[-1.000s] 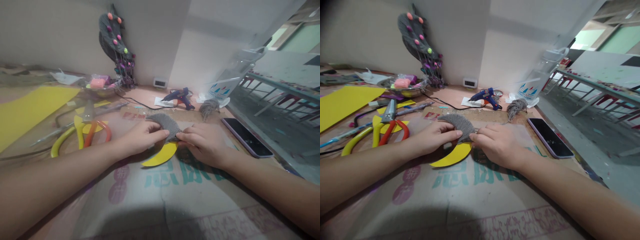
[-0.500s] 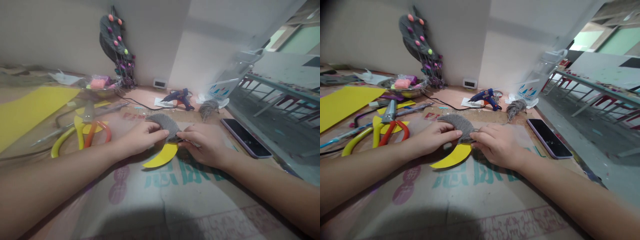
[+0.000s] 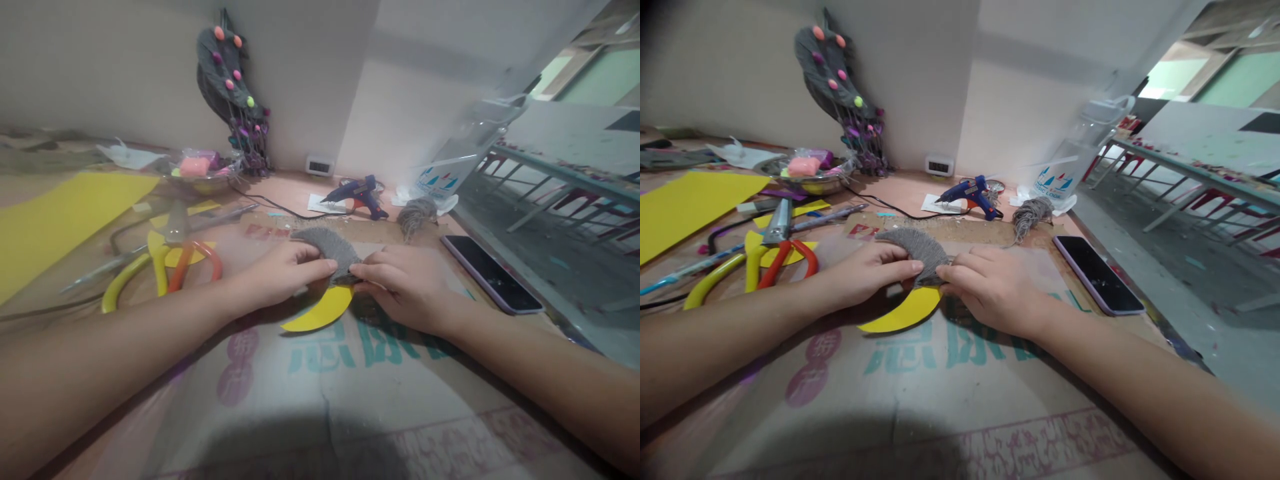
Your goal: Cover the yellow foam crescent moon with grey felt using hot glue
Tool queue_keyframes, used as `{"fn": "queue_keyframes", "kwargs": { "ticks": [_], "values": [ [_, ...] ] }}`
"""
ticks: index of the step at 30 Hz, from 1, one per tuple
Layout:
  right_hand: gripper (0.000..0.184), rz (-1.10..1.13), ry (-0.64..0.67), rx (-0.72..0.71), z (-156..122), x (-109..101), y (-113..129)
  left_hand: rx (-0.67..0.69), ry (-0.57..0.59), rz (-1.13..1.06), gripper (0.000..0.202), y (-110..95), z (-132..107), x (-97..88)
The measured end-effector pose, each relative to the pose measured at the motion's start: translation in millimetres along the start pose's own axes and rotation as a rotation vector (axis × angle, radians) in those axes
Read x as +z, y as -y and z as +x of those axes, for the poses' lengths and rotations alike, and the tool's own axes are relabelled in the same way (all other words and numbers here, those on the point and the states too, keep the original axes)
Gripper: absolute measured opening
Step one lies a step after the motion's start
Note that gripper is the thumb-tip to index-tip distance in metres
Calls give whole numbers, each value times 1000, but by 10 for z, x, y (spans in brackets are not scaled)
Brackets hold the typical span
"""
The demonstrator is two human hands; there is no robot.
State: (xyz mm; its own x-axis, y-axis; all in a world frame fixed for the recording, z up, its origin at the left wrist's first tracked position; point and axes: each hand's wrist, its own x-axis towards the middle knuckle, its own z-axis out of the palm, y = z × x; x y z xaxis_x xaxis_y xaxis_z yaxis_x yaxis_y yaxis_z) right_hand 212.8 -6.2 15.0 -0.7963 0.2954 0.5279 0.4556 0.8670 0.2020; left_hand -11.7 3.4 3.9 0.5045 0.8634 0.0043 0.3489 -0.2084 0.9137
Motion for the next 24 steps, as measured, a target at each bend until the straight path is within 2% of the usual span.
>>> {"fn": "queue_keyframes", "kwargs": {
  "ticks": [10, 19, 24],
  "values": [
    [8, 3, -37, -47, -15, 16, -9, 16, 12, 2, 35, 10, 1, -12],
    [12, 73, -42, 51, -40, 21, -11, 4, -10, 28, 38, -1, -7, -10],
    [14, 62, -6, 59, -42, 15, 8, 8, -19, 45, 38, -3, -6, -7]
  ]
}}
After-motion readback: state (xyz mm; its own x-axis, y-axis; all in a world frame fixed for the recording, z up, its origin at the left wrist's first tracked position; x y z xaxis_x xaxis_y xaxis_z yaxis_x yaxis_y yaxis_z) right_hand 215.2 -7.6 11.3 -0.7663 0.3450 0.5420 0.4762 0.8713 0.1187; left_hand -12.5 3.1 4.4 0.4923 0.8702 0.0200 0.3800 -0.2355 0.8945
